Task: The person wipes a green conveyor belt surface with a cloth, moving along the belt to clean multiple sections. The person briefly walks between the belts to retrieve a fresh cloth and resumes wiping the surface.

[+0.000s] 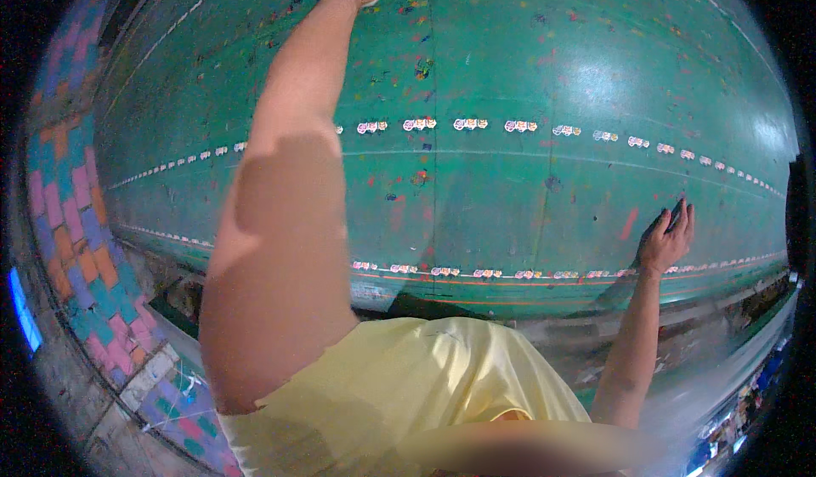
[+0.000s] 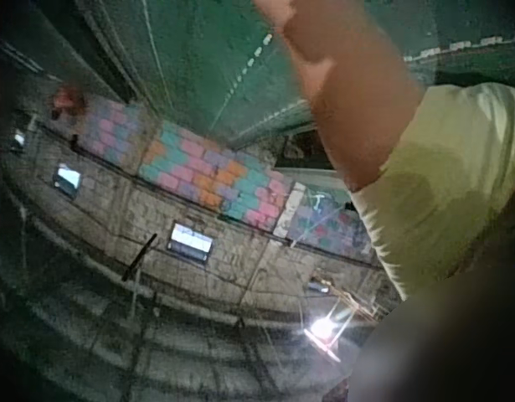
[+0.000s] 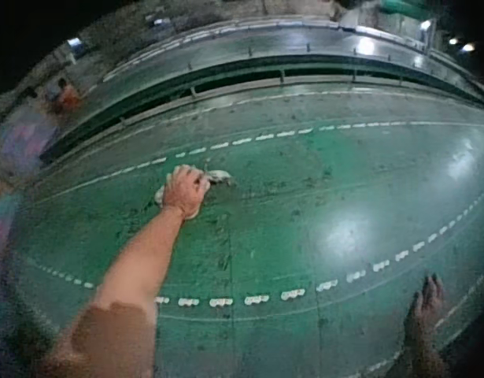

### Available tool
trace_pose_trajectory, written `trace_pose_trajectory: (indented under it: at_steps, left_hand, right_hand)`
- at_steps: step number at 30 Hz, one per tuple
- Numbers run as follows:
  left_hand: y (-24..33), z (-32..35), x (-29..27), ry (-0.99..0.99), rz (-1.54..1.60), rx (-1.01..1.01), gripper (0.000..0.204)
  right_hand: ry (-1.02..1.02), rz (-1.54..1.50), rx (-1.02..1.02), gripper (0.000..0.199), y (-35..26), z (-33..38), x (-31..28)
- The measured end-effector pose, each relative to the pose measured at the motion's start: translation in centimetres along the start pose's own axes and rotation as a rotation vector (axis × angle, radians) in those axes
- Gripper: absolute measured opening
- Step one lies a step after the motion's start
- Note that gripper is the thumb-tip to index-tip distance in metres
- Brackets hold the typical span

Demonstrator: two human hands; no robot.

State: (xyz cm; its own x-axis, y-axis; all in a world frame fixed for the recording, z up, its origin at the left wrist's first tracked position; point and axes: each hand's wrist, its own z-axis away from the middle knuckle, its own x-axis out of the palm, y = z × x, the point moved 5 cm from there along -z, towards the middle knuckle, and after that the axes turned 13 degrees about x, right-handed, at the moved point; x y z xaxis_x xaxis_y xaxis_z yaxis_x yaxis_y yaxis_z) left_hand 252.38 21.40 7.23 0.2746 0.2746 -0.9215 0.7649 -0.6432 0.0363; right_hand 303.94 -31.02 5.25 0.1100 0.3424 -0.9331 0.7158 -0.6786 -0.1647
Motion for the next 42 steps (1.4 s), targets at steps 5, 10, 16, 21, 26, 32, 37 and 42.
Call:
trace_pose_trajectory:
  at_steps: [5,10,16,21,26,32,37,42]
  left_hand:
    - [1.6,3.7,-0.1,-0.032,-0.231,-0.294,0.033]
    - [17.4,23.7,-8.2,-0.19,0.001,0.048,0.034]
    - [29.1,44.8,-18.5,-0.177,0.222,0.008,0.049]
    - [28.5,39.3,-16.5,-0.09,0.211,0.039,0.042]
    - [20.7,22.3,-8.3,-0.061,0.159,0.049,0.033]
    - [10.5,5.5,-0.3,-0.024,0.003,0.097,0.03]
    - [5.0,-3.1,2.6,-0.029,-0.024,-0.129,0.039]
    - [3.2,-3.9,3.0,0.082,-0.073,-0.704,0.044]
  right_hand:
    - [0.028,0.005,-0.089,0.049,0.6,-0.8,1.1]
    - [0.022,0.0,-0.022,0.051,0.7,-0.3,1.1]
    - [-0.019,0.043,0.027,0.052,1.9,-0.5,1.8]
    - [-0.023,0.078,0.025,0.052,0.6,-0.3,1.3]
    - [-0.007,0.032,-0.005,0.052,1.1,-0.4,1.4]
    - [-0.011,0.028,-0.006,0.052,-0.2,0.0,0.3]
    - [-0.003,-0.033,-0.036,0.05,0.2,0.0,0.4]
    - [-0.016,-0.057,-0.048,0.049,-0.3,-0.7,1.0]
